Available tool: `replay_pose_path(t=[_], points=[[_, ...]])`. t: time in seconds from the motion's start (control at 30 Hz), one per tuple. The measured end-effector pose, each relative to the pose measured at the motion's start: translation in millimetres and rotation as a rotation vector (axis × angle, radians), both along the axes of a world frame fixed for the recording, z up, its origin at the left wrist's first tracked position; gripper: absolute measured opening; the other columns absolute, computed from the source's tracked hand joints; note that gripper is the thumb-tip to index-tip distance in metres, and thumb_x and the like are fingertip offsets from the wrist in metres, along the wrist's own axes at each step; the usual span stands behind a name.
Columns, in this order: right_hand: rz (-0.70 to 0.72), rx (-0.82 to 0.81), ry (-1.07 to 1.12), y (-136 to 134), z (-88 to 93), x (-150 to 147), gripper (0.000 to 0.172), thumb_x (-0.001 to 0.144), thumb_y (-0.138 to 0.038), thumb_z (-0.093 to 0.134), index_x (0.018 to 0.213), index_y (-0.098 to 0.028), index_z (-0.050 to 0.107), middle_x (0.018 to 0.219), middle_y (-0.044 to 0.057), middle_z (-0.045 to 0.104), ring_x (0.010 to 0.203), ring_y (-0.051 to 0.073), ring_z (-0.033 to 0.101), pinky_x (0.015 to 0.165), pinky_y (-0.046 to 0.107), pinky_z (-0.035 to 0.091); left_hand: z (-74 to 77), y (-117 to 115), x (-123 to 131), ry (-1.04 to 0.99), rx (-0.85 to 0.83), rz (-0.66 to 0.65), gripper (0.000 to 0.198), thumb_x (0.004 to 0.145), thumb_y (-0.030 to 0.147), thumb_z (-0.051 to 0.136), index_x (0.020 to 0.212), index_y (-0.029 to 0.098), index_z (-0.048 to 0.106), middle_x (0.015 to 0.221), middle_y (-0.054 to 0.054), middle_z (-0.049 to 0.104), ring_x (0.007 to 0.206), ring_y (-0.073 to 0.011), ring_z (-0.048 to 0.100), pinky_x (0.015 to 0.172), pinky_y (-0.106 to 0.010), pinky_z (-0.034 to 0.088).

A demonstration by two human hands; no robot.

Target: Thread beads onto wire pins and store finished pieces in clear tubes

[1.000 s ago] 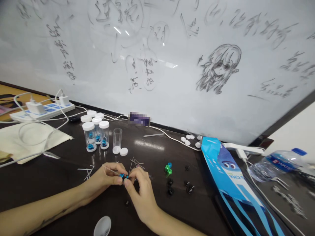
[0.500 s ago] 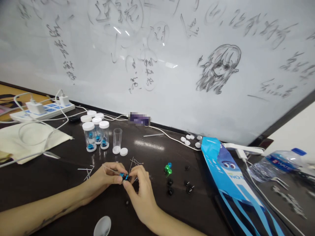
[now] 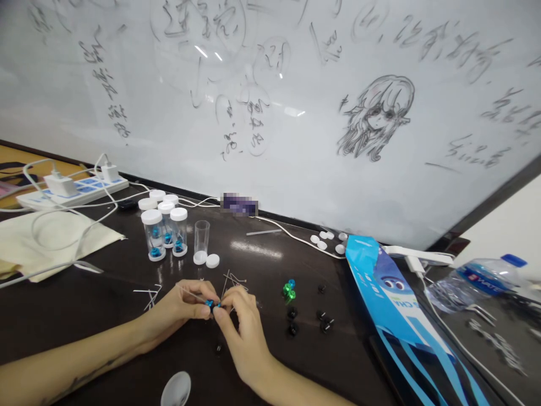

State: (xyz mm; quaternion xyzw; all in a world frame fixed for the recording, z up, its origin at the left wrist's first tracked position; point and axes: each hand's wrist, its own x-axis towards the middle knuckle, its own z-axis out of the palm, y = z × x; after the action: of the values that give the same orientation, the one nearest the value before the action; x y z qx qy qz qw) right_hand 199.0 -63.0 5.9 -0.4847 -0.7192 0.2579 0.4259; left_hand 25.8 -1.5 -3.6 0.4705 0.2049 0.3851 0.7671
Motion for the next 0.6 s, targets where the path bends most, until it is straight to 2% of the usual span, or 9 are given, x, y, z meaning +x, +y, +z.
replay_pose_path(t=[0.07, 0.17, 0.27, 0.33, 0.4, 0.47, 0.6], points=[[-0.014, 0.016, 0.040, 0.5, -1.5, -0.3, 0.013, 0.094, -0.031, 0.056, 0.086, -0.022, 0.054, 0.098, 0.003, 0.056, 0.091, 0.019, 0.053, 0.084, 0.032, 0.038, 1.1, 0.2, -0.3, 0.009, 0.001, 0.020, 0.016, 0.063, 0.014, 0.086, 0.077, 0.015, 0.077, 0.075, -0.002, 0.069, 0.072, -0.0131, 0.061, 0.069, -0.022, 0.045], [-0.032, 0.022, 0.086, 1.2, -3.1, -0.2, 0.012, 0.091, -0.032, 0.061, 0.089, -0.023, 0.055, 0.100, 0.003, 0.054, 0.089, 0.019, 0.054, 0.084, 0.033, 0.040, 1.3, -0.2, -1.0, 0.017, 0.005, 0.037, 0.016, 0.063, 0.015, 0.086, 0.076, 0.015, 0.077, 0.075, -0.002, 0.069, 0.073, -0.0136, 0.061, 0.068, -0.022, 0.044], [-0.027, 0.020, 0.088, 1.5, -2.2, 0.5, 0.016, 0.092, -0.038, 0.060, 0.088, -0.022, 0.056, 0.098, 0.003, 0.055, 0.088, 0.020, 0.054, 0.083, 0.033, 0.040, -0.8, -0.8, -1.5, 0.015, 0.007, 0.022, 0.016, 0.064, 0.014, 0.085, 0.077, 0.015, 0.077, 0.076, -0.002, 0.068, 0.072, -0.0132, 0.061, 0.068, -0.022, 0.045], [-0.015, 0.016, 0.065, 1.6, -0.7, 1.0, 0.023, 0.097, -0.041, 0.049, 0.086, -0.022, 0.056, 0.091, 0.003, 0.056, 0.086, 0.020, 0.053, 0.080, 0.033, 0.038, -2.4, -1.1, -1.3, 0.012, 0.009, 0.003, 0.016, 0.064, 0.013, 0.085, 0.078, 0.016, 0.077, 0.075, -0.001, 0.068, 0.070, -0.0128, 0.062, 0.068, -0.023, 0.046], [0.000, -0.002, 0.023, 1.6, 0.6, 1.0, 0.034, 0.101, -0.040, 0.038, 0.079, -0.021, 0.055, 0.081, 0.001, 0.055, 0.081, 0.019, 0.052, 0.077, 0.032, 0.036, -3.2, -1.4, -1.0, 0.002, 0.014, -0.013, 0.017, 0.064, 0.013, 0.085, 0.078, 0.016, 0.077, 0.074, -0.001, 0.068, 0.070, -0.0138, 0.063, 0.068, -0.023, 0.046], [0.003, -0.021, -0.010, 1.7, 1.0, 0.6, 0.037, 0.102, -0.037, 0.037, 0.074, -0.020, 0.054, 0.075, 0.000, 0.054, 0.077, 0.018, 0.051, 0.075, 0.031, 0.035, -2.8, -1.5, -0.7, -0.007, 0.017, -0.015, 0.017, 0.065, 0.013, 0.085, 0.079, 0.017, 0.077, 0.074, -0.001, 0.068, 0.071, -0.0147, 0.065, 0.067, -0.024, 0.047], [-0.023, 0.004, 0.003, 2.0, -2.0, -0.4, 0.019, 0.097, -0.033, 0.052, 0.081, -0.021, 0.053, 0.087, 0.001, 0.057, 0.084, 0.018, 0.052, 0.080, 0.031, 0.037, -0.8, -0.4, -0.7, -0.001, 0.004, 0.011, 0.015, 0.065, 0.014, 0.085, 0.078, 0.015, 0.077, 0.075, -0.001, 0.069, 0.069, -0.0121, 0.062, 0.067, -0.022, 0.046]])
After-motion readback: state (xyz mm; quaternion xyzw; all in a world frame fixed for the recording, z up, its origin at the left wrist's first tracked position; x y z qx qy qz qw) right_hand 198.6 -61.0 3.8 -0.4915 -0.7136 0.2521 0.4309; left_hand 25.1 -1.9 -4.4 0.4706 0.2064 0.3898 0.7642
